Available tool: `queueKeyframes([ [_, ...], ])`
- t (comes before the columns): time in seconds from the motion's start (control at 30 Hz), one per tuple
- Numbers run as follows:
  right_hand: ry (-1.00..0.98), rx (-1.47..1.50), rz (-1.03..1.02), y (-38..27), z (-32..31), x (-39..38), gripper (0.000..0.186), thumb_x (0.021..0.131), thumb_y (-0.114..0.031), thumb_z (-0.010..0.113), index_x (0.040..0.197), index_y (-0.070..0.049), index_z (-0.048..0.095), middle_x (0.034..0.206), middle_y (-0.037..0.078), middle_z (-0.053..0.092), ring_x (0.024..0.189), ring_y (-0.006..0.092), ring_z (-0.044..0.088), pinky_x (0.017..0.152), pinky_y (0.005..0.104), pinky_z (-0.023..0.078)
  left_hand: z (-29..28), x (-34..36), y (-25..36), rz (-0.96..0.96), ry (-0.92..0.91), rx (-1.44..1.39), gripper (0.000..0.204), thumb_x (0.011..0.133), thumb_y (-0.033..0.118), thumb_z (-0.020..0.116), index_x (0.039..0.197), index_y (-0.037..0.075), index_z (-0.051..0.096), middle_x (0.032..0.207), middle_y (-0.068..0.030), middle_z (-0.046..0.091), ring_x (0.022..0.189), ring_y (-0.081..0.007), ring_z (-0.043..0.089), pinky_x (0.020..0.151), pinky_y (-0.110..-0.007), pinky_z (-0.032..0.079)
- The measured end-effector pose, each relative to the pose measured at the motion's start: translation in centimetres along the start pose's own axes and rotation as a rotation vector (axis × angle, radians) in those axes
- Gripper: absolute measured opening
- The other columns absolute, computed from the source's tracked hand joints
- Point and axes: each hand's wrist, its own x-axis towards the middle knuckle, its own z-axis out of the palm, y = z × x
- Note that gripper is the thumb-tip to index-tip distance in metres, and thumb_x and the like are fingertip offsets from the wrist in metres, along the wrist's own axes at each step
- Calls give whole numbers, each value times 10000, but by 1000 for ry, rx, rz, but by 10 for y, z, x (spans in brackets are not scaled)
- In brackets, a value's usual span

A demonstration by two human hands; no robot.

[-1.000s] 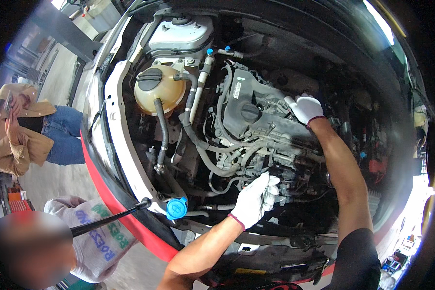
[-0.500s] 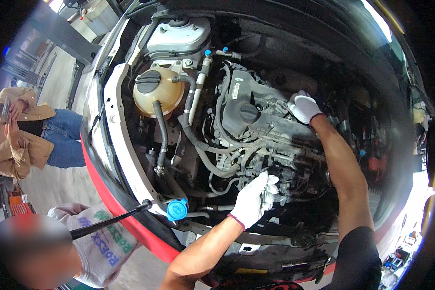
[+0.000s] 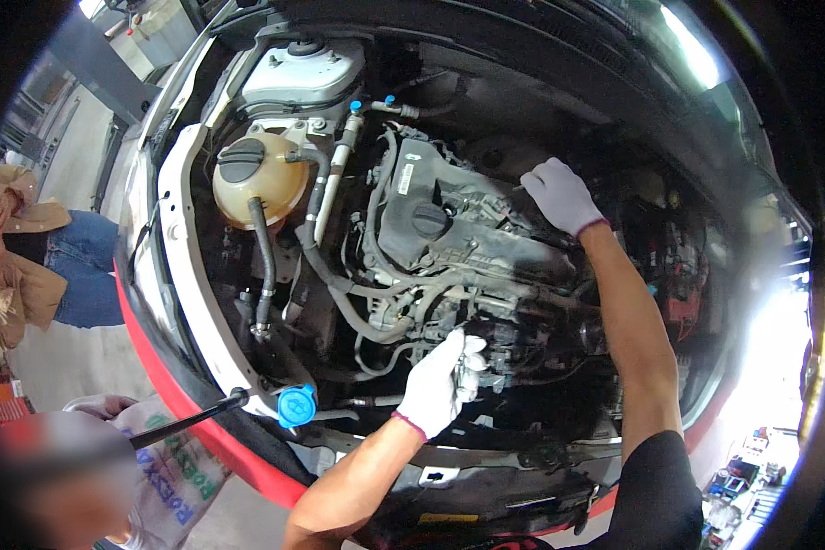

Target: The person works on a car engine with the hood open, using a wrench to loosen and tighten bolts on the engine block. They then move to a tool cart and open a blue toolbox to select additional tools.

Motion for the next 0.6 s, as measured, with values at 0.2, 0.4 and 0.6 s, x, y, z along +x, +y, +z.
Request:
queueKeyframes([
  [0.2, -279, 353, -917, -76, -8, -126, 152, 958, -225, 619, 981, -107, 712, 919, 106, 662, 892, 276, 632, 798, 401, 523, -7, 9, -3, -51, -188, -230, 591, 1039, 635, 428, 1163, 98, 643, 828, -30, 671, 637, -140, 648, 510, -273, 540],
  [0.4, -179, 299, -760, -119, -23, -147, 230, 907, -354, 677, 936, -133, 734, 945, 86, 686, 872, 310, 666, 795, 401, 553, 0, 0, 1, -30, -170, -136, 460, 1063, 518, 483, 1208, 110, 641, 854, -29, 689, 636, -132, 667, 514, -267, 563],
  [0.6, 44, -8, 46, -65, 12, -42, 541, 916, -585, 623, 1095, -90, 744, 1031, 145, 715, 940, 371, 692, 854, 498, 561, -3, 3, -1, -21, -50, 2, 348, 1069, 431, 539, 1072, 105, 663, 781, -1, 626, 559, -100, 531, 494, -251, 430],
])
